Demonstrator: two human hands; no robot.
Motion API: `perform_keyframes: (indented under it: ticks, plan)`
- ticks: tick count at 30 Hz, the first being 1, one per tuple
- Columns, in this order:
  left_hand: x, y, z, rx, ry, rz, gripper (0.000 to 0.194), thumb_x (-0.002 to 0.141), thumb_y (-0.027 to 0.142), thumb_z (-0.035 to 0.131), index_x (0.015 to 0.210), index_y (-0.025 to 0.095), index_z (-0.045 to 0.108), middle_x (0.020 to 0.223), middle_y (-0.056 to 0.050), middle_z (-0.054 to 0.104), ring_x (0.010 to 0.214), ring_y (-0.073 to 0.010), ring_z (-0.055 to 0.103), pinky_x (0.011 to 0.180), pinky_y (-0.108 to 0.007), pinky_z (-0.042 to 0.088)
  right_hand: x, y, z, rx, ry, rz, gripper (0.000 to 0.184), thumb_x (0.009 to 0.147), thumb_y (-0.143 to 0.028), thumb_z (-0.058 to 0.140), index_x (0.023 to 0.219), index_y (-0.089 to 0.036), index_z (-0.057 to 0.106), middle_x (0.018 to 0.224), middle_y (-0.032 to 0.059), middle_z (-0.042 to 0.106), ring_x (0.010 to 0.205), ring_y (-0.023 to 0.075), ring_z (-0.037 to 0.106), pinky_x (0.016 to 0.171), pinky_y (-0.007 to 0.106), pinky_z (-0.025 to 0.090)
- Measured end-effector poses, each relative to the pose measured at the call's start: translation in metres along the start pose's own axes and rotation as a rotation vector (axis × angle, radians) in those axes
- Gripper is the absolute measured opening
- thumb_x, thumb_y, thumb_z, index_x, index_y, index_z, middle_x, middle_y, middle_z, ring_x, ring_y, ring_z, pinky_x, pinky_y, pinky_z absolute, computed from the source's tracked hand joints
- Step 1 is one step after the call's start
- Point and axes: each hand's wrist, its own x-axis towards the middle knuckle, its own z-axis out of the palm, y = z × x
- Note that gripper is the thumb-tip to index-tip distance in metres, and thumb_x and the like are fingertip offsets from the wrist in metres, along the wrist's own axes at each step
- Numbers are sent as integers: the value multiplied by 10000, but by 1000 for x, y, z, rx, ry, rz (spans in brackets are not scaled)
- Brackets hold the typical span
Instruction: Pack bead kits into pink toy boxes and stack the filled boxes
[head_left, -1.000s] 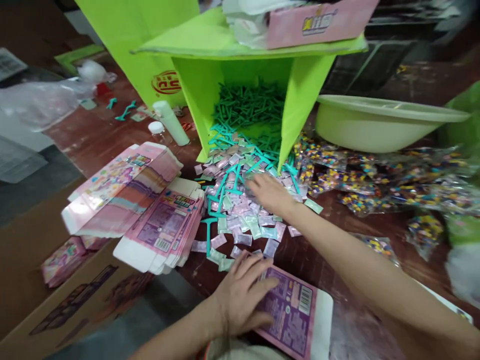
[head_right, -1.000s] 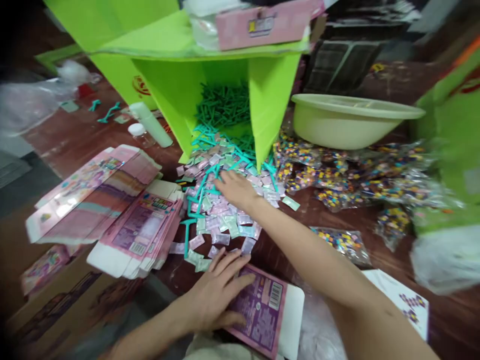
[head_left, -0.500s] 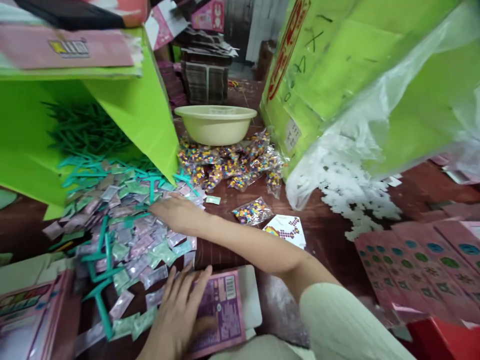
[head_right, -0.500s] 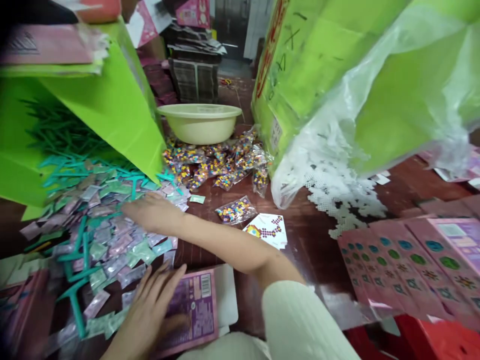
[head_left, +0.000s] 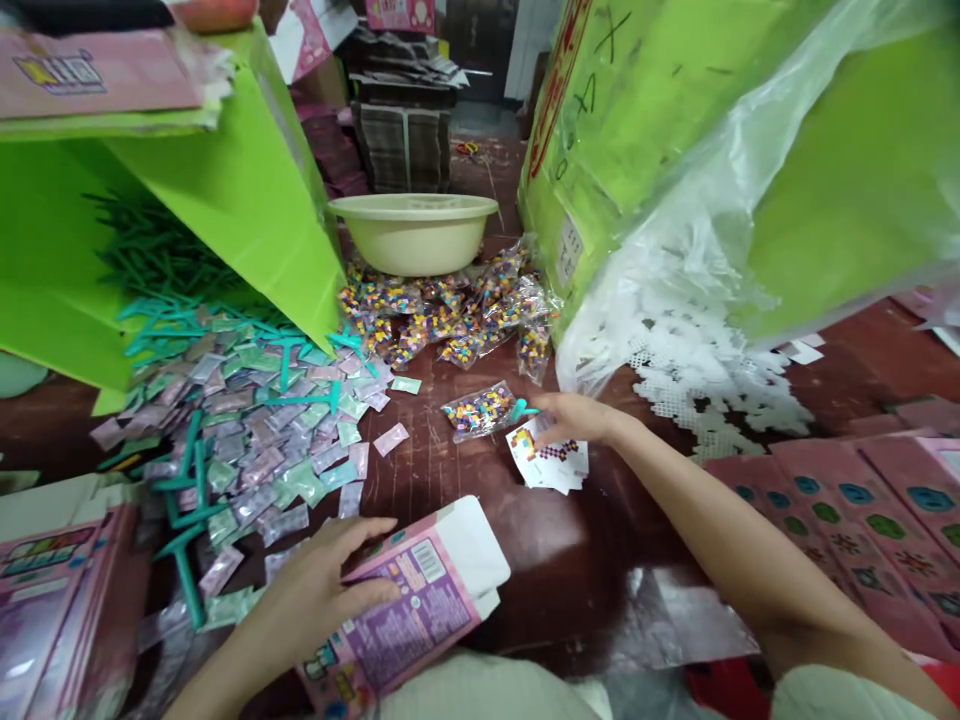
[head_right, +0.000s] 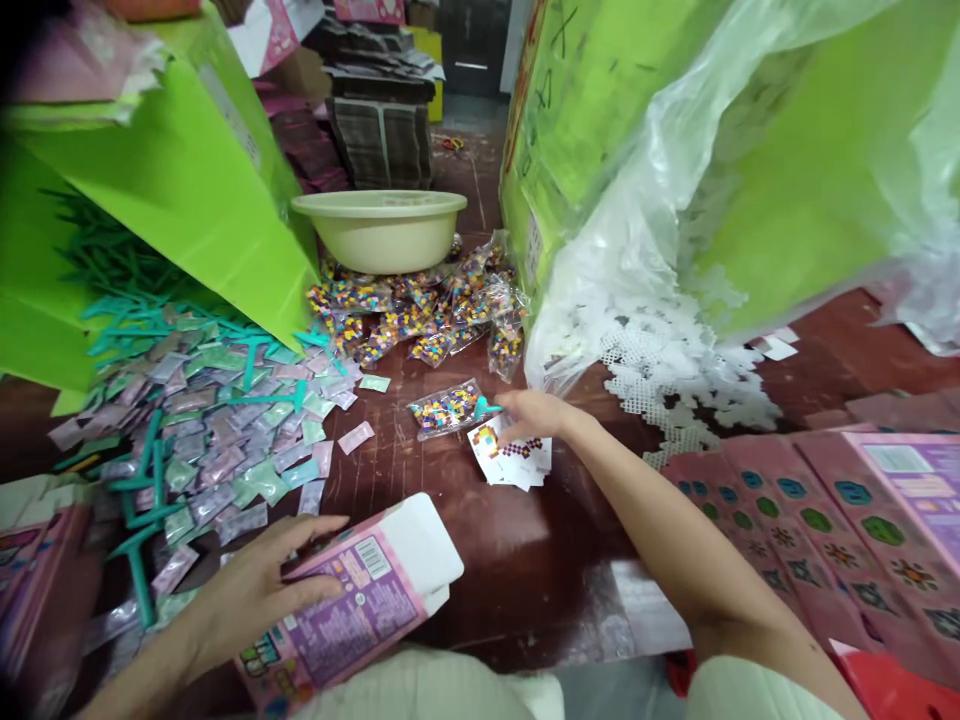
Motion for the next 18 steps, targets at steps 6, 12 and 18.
perform_keyframes:
  ticks: [6,12,18]
  plan:
    - [2,12,0,-384,-38,-170,530,822,513,817,1267,236,738,1187,-105,776,1018,-327,741,821,-388,621,-17,17,-13,90,201,12,395,895,-560,672,820,-188,785,864,70,687,798,198,653,752,318,489]
    - [22,28,14,-552,39,-165,527,781,488,865,1207,205,741,1145,-86,789,999,-288,740,862,-364,607,-61,-47,-21,514,569,48,407,909,-640,699,827,-245,761,705,5,644,619,149,538,584,295,414]
    - [45,45,47,-894,-27,-128,512,760,488,899,1135,192,713,1055,-53,789,870,-214,733,754,-301,591,-52,-118,11,423,653,-9,416,980,-617,634,871,-231,746,820,31,728,729,189,658,650,311,466]
